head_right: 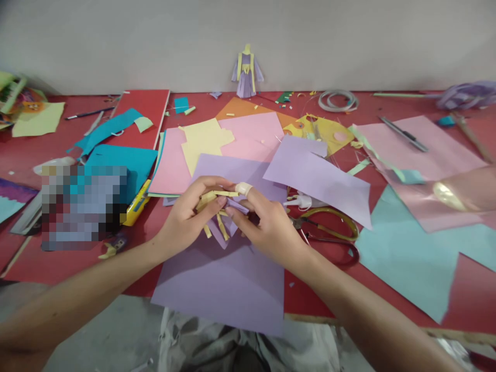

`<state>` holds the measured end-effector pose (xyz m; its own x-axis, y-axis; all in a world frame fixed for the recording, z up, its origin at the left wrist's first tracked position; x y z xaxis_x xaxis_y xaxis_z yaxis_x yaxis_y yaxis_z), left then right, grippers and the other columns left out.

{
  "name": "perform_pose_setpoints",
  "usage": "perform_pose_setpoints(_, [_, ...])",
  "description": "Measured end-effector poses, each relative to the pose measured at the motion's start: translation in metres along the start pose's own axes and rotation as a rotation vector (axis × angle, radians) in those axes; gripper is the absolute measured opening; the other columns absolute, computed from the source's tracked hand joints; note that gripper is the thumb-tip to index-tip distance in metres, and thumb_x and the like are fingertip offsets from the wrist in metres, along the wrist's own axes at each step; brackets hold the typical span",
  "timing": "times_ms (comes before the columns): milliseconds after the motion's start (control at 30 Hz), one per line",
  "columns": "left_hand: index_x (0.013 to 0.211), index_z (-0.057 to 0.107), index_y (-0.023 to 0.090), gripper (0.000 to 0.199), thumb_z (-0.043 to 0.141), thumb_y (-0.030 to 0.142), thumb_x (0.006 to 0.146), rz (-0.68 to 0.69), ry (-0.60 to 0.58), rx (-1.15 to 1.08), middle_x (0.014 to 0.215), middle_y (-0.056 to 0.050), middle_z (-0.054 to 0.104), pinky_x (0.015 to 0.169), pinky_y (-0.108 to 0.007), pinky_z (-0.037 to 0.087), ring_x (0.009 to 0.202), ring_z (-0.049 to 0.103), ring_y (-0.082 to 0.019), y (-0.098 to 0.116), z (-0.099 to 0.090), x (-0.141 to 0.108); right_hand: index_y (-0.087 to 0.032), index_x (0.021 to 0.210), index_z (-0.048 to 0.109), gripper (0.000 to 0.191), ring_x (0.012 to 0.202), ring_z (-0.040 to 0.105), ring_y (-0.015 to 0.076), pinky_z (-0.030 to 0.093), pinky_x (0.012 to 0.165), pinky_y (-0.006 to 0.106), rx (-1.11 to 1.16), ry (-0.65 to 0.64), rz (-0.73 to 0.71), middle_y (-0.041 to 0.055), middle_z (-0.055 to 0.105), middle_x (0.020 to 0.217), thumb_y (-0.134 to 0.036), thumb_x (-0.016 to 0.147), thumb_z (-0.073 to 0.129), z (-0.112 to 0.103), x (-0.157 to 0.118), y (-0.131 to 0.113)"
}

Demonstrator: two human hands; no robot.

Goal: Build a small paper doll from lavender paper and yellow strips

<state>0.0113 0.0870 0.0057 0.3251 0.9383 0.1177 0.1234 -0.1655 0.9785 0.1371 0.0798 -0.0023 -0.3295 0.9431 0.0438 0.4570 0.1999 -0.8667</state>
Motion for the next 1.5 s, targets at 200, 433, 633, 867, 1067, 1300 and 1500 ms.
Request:
perform_pose_setpoints(200, [0.116,0.059,0.022,0.019,0.055,0.026,0.097,-0.007,0.007,0.026,0.116,-0.003,0.069,0.075,-0.023,0.058,0.106,0.067,-0.019,0.001,-0.002,0.001,-0.022,0.117,0.057,0.025,0.053,0.059,0.0120,0.046,0.055,0.026,-0.039,0.017,-0.026,-0.0010,0.068,0.076,-0.035,0.095,0.056,-0.001,0.000,-0.004])
perform_pose_setpoints(433, [0.115,0.059,0.022,0.019,0.055,0.021,0.097,-0.010,-0.015,-0.045,0.116,-0.003,0.069,0.082,-0.023,0.058,0.109,0.067,-0.018,0.000,-0.001,0.002,-0.021,0.121,0.056,0.029,0.054,0.061,0.0127,0.048,0.057,0.026,-0.078,0.015,-0.044,-0.0006,0.070,0.078,-0.033,0.095,0.056,-0.001,-0.001,-0.005])
perform_pose_setpoints(633, [0.116,0.057,0.021,0.021,0.053,0.019,0.096,-0.049,-0.040,-0.108,0.117,-0.003,0.069,0.074,-0.022,0.060,0.099,0.071,-0.016,-0.002,0.003,0.001,-0.023,0.123,0.055,0.032,0.070,0.070,0.0209,0.047,0.059,0.029,-0.175,-0.003,-0.061,0.0057,0.075,0.092,-0.038,0.095,0.054,0.000,-0.002,-0.003])
perform_pose_setpoints(867, [0.120,0.056,0.021,0.024,0.051,0.018,0.097,0.008,-0.098,-0.003,0.117,-0.003,0.069,0.069,-0.020,0.060,0.090,0.073,-0.015,0.003,0.006,0.001,-0.019,0.121,0.054,0.032,0.064,0.069,0.0208,0.043,0.055,0.027,-0.358,-0.021,-0.079,0.0039,0.074,0.080,-0.036,0.094,0.051,0.001,-0.002,-0.005])
perform_pose_setpoints(1067, [0.126,0.052,0.022,0.027,0.045,0.019,0.100,-0.005,-0.173,0.045,0.116,-0.003,0.070,0.060,-0.018,0.060,0.072,0.072,-0.010,0.003,0.011,-0.002,-0.017,0.115,0.056,0.029,0.064,0.069,0.0208,0.042,0.054,0.027,-0.400,-0.016,-0.087,0.0037,0.074,0.078,-0.036,0.094,0.051,0.000,-0.001,-0.009])
perform_pose_setpoints(1300, [0.122,0.055,0.022,0.026,0.049,0.017,0.097,0.057,-0.134,0.115,0.121,-0.004,0.069,0.082,-0.025,0.061,0.108,0.070,-0.020,0.005,0.007,0.000,-0.016,0.119,0.055,0.031,0.063,0.070,0.0197,0.043,0.055,0.026,-0.405,-0.008,-0.119,0.0026,0.075,0.079,-0.035,0.094,0.053,0.000,-0.003,-0.010])
perform_pose_setpoints(1500, [0.121,0.055,0.022,0.026,0.049,0.016,0.096,0.076,-0.129,0.150,0.120,-0.004,0.069,0.085,-0.027,0.061,0.111,0.069,-0.021,0.005,0.006,0.001,-0.017,0.111,0.057,0.025,0.066,0.071,0.0205,0.043,0.055,0.027,-0.398,-0.022,-0.112,0.0045,0.076,0.082,-0.035,0.094,0.053,0.001,-0.002,-0.009])
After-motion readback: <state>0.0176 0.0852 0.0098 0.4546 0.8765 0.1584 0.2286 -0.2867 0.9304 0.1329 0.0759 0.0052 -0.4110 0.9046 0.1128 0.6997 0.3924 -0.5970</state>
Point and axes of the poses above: each hand's wrist, its own x-axis towards the middle knuckle, its own z-axis out of the palm, y = z × x, the point moved 9 cm from there along x, towards the middle knuckle
